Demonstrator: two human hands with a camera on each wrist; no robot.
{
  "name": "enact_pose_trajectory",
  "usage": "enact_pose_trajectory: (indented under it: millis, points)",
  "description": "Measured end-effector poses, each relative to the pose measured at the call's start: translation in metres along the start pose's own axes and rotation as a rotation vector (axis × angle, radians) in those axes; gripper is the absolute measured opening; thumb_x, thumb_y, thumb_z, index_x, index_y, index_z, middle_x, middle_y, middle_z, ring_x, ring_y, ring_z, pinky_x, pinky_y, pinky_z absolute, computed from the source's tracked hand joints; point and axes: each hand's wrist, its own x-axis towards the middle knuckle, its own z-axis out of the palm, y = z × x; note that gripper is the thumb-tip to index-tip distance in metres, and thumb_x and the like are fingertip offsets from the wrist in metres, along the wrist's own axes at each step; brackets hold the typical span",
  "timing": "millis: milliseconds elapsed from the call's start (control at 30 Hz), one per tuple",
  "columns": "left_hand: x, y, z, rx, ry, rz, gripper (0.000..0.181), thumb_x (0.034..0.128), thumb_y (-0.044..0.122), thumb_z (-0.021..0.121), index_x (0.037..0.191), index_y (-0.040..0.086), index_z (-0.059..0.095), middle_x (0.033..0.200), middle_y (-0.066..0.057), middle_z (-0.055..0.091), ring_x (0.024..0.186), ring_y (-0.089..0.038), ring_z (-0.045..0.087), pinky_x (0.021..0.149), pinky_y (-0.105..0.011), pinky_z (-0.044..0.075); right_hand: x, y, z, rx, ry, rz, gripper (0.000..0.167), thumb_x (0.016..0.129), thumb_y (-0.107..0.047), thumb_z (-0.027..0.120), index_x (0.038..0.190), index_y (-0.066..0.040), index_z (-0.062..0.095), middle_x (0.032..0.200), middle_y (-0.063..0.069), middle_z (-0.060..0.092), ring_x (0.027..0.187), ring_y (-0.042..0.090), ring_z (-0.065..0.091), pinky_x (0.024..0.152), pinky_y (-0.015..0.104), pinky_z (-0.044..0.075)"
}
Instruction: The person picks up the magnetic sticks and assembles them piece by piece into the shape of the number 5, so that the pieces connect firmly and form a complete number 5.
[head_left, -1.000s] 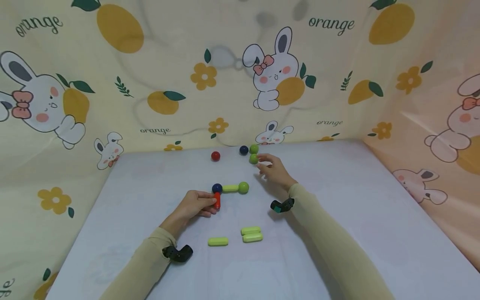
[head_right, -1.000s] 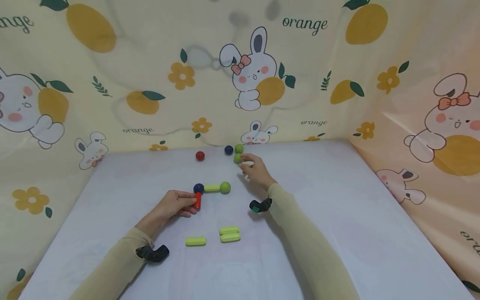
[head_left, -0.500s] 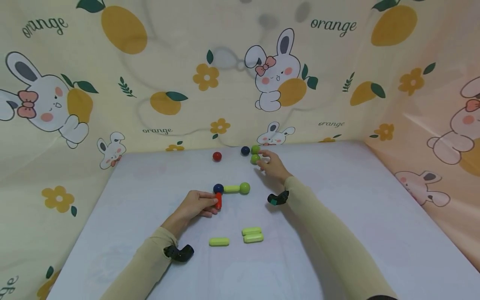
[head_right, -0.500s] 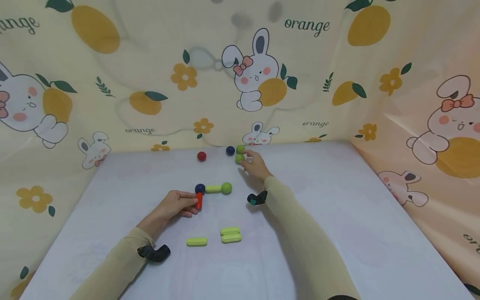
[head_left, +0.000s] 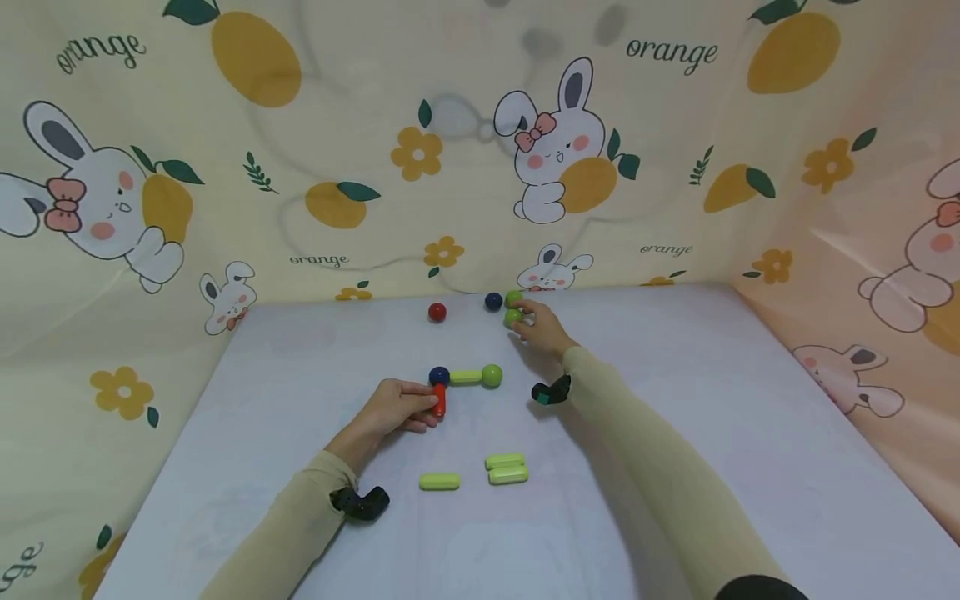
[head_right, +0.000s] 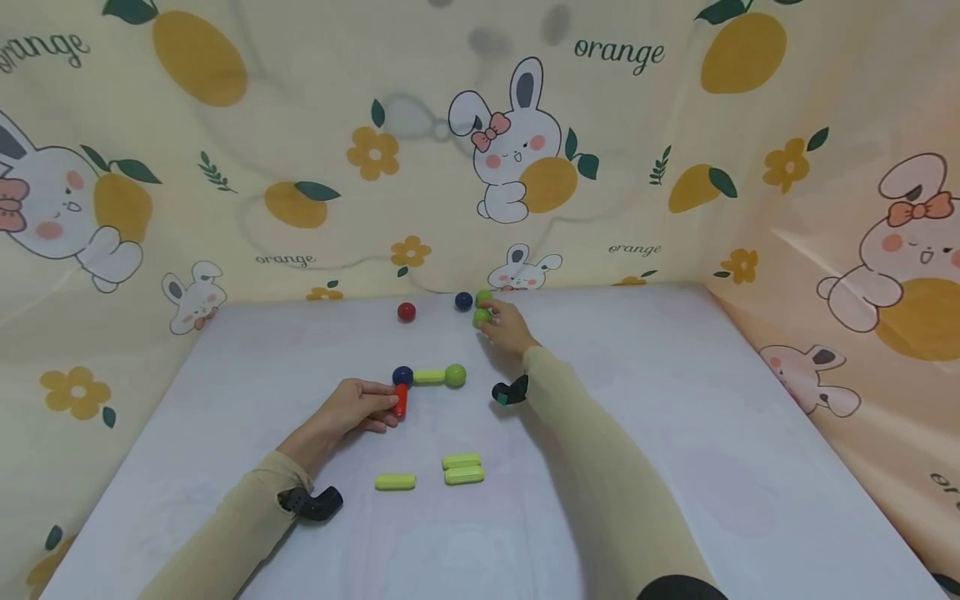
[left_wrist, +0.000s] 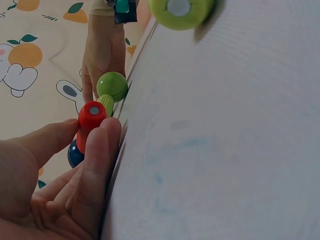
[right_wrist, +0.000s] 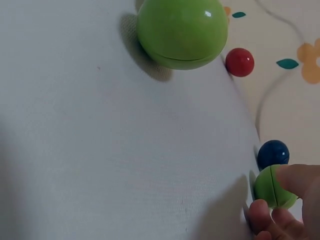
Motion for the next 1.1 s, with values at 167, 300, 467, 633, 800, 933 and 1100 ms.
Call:
enact_pose_trajectory:
  millis: [167,300,467,633,800,933,1100]
  points:
    - [-0.001,0.001,0.000,-0.009,-0.006,0.011,0.037,0.0950,0.014,0.070,0.129,0.000,0.065,0.093,-0.010,0.078,0.070,-0.011,0.073,0.064,-0.022,0.059,0.001,-0.001,0.001,0.020,0.012,0.016,0.046,0.102,-0.009,0.054,0.147,-0.010,0.047,0.153,0.023,0.041,0.113,0.033,0.061,0.093,0.037,0.054]
    - [0.000,0.000,0.000,-0.022,-0.012,0.024,0.037,0.0952,0.013,0.069,0.129,-0.003,0.065,0.089,-0.009,0.078,0.068,-0.010,0.072,0.063,-0.021,0.059,0.001,0.000,0.002,0.020,0.030,0.007,0.043,0.101,-0.007,0.057,0.143,-0.007,0.050,0.150,0.024,0.044,0.135,0.039,0.048,0.112,0.051,0.043]
    - [0.000,-0.001,-0.001,-0.033,-0.022,0.032,0.039,0.0958,0.013,0.069,0.130,-0.005,0.063,0.087,-0.009,0.077,0.068,-0.010,0.072,0.063,-0.021,0.058,-0.002,0.002,0.001,0.023,0.041,0.006,0.041,0.099,-0.008,0.058,0.140,-0.005,0.052,0.149,0.025,0.046,0.137,0.040,0.046,0.112,0.049,0.045]
    - [0.000,-0.001,-0.001,-0.030,-0.017,0.027,0.040,0.0954,0.014,0.070,0.130,-0.005,0.063,0.088,-0.009,0.077,0.068,-0.011,0.072,0.063,-0.021,0.059,-0.007,0.006,-0.004,0.031,0.055,-0.016,0.044,0.099,-0.009,0.061,0.142,-0.005,0.052,0.146,0.024,0.049,0.124,0.038,0.056,0.100,0.044,0.053]
    - [-0.002,0.000,-0.001,-0.024,-0.019,0.028,0.040,0.0957,0.014,0.069,0.131,-0.005,0.063,0.091,-0.009,0.077,0.069,-0.010,0.072,0.064,-0.021,0.059,-0.016,0.006,-0.010,0.033,0.068,-0.053,0.045,0.099,-0.011,0.063,0.142,-0.007,0.052,0.147,0.022,0.050,0.119,0.039,0.058,0.099,0.046,0.052]
    - [-0.002,0.000,0.000,-0.023,-0.023,0.038,0.040,0.0959,0.013,0.069,0.131,-0.006,0.062,0.092,-0.010,0.077,0.069,-0.011,0.072,0.064,-0.022,0.059,-0.027,0.002,-0.013,0.032,0.073,-0.090,0.044,0.098,-0.011,0.063,0.141,-0.007,0.053,0.148,0.023,0.050,0.112,0.038,0.060,0.097,0.046,0.051]
    - [-0.002,0.000,-0.001,-0.024,-0.024,0.036,0.040,0.0960,0.013,0.069,0.131,-0.006,0.062,0.090,-0.009,0.077,0.069,-0.011,0.072,0.064,-0.022,0.059,-0.041,-0.006,-0.012,0.023,0.088,-0.132,0.044,0.097,-0.010,0.065,0.140,-0.006,0.054,0.145,0.023,0.053,0.100,0.033,0.064,0.087,0.036,0.053]
